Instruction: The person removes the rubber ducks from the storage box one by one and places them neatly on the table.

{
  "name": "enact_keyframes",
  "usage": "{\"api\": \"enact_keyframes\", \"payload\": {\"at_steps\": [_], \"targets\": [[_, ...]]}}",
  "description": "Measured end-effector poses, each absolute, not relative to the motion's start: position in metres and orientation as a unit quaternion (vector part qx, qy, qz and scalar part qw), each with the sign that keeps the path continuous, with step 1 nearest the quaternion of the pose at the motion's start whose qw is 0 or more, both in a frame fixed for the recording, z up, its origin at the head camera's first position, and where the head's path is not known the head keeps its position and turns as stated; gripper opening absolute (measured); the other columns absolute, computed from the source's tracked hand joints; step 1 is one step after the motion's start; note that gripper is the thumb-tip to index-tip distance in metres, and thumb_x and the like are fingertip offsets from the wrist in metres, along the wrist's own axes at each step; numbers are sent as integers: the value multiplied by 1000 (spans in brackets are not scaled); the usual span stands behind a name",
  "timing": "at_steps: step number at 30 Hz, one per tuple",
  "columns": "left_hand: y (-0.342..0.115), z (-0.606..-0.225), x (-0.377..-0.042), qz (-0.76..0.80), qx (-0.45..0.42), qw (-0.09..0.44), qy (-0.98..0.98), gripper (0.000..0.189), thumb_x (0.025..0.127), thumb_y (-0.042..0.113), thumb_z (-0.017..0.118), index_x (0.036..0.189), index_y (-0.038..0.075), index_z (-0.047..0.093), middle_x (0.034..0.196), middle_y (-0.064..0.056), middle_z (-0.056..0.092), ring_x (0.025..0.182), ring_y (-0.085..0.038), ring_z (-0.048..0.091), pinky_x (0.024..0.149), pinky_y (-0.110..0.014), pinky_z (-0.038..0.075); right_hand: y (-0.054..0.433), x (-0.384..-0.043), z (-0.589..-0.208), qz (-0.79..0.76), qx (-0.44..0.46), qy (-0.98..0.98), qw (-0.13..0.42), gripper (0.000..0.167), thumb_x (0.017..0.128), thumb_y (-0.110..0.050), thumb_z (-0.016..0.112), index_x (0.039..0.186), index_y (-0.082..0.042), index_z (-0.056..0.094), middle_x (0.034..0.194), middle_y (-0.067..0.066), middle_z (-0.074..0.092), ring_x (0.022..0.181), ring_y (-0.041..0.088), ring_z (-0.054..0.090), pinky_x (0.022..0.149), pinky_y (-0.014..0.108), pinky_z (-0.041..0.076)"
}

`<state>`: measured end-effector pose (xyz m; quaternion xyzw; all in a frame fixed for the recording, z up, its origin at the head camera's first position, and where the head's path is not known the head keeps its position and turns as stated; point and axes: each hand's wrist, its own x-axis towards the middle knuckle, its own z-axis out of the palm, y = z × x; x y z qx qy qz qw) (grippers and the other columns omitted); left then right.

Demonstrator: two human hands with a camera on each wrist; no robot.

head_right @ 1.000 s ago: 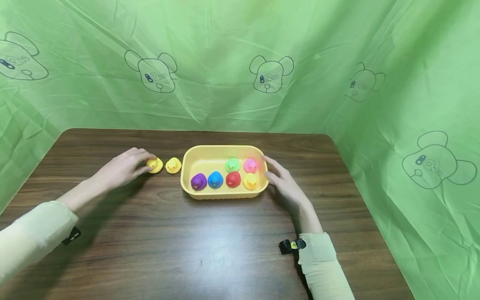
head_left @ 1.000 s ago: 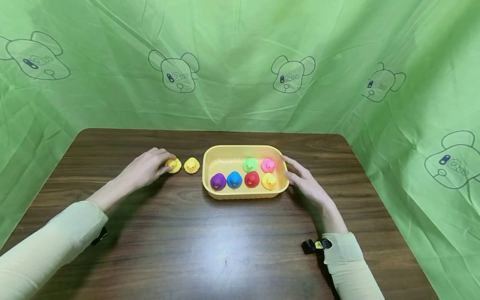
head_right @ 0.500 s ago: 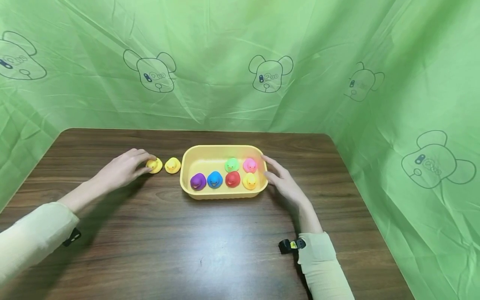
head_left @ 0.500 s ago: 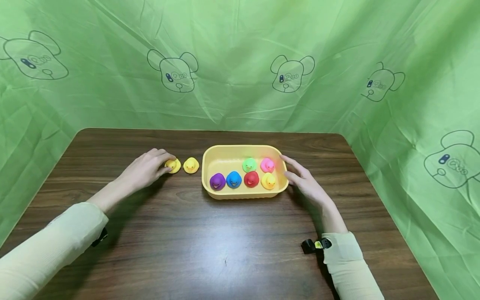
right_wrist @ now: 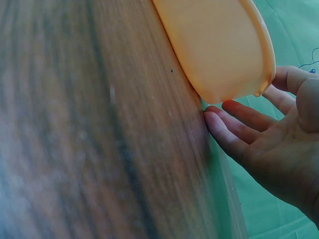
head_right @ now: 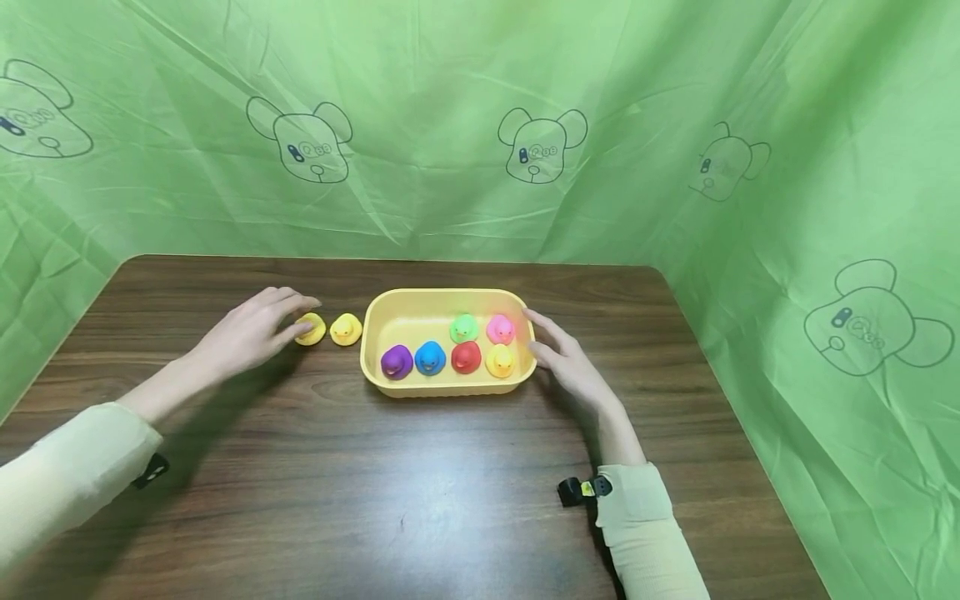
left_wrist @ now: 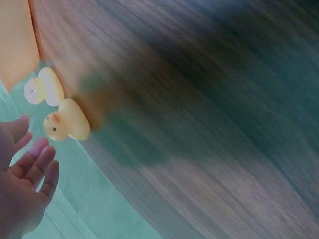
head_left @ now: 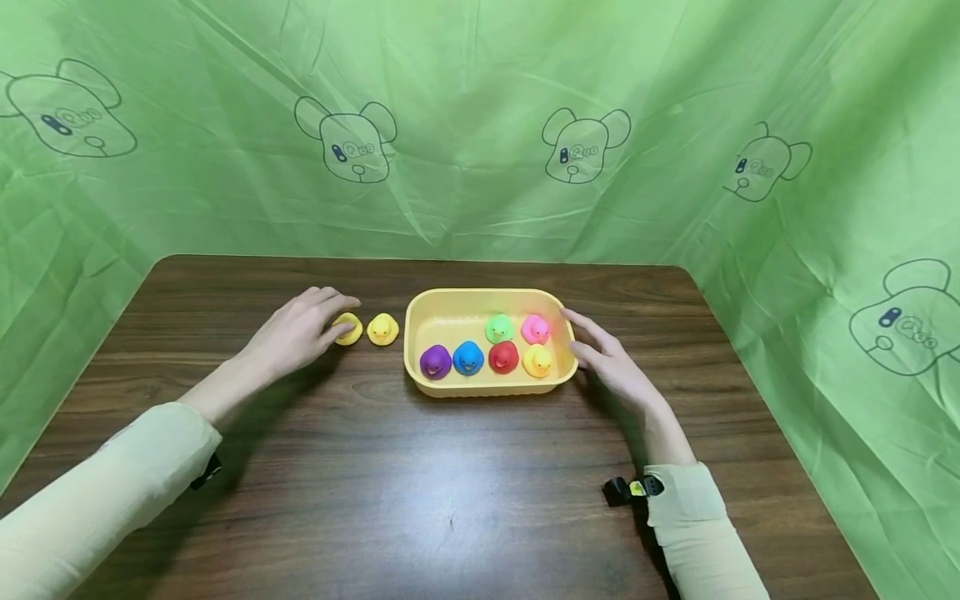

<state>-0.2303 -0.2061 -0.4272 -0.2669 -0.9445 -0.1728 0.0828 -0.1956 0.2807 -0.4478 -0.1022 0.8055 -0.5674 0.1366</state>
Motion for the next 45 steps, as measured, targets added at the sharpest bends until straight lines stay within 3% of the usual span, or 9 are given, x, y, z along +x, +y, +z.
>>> {"api": "enact_keyframes", "payload": {"at_steps": [7,21,31,37,45], "targets": [[-189,-422,-230,-193,-249,75,-946,49,101,23,66,146,9,53,135,-18,65,127,-40,58,109,-60,45,281,-196,-449,-566,-98,807,136,56,109,-19,50,162,-24,34,164,11,38,135,23,50,96,15,49],[-152,-418,-231,-238,-275,107,-925,40,102,22,64,141,12,59,129,-11,67,124,-33,58,109,-55,47,281,-196,-449,-566,-99,807,137,56,108,-20,51,162,-24,33,168,9,32,144,32,44,96,12,49],[-131,-417,-230,-245,-305,106,-914,41,101,20,65,140,10,59,125,-11,68,114,-29,60,100,-49,50,281,-196,-448,-564,-98,808,138,56,108,-21,51,162,-25,33,166,10,35,137,27,49,94,14,50],[-121,-416,-230,-241,-328,114,-907,41,100,20,67,138,6,61,127,-12,68,115,-30,60,103,-50,49,280,-196,-447,-561,-100,810,137,56,108,-22,51,162,-26,33,164,12,38,128,19,54,91,15,51],[-101,-415,-232,-249,-328,91,-907,41,101,25,65,139,9,61,131,-11,67,120,-29,59,106,-50,48,281,-196,-447,-562,-96,810,137,56,109,-22,51,162,-26,33,164,11,38,126,21,54,89,17,52]]}}
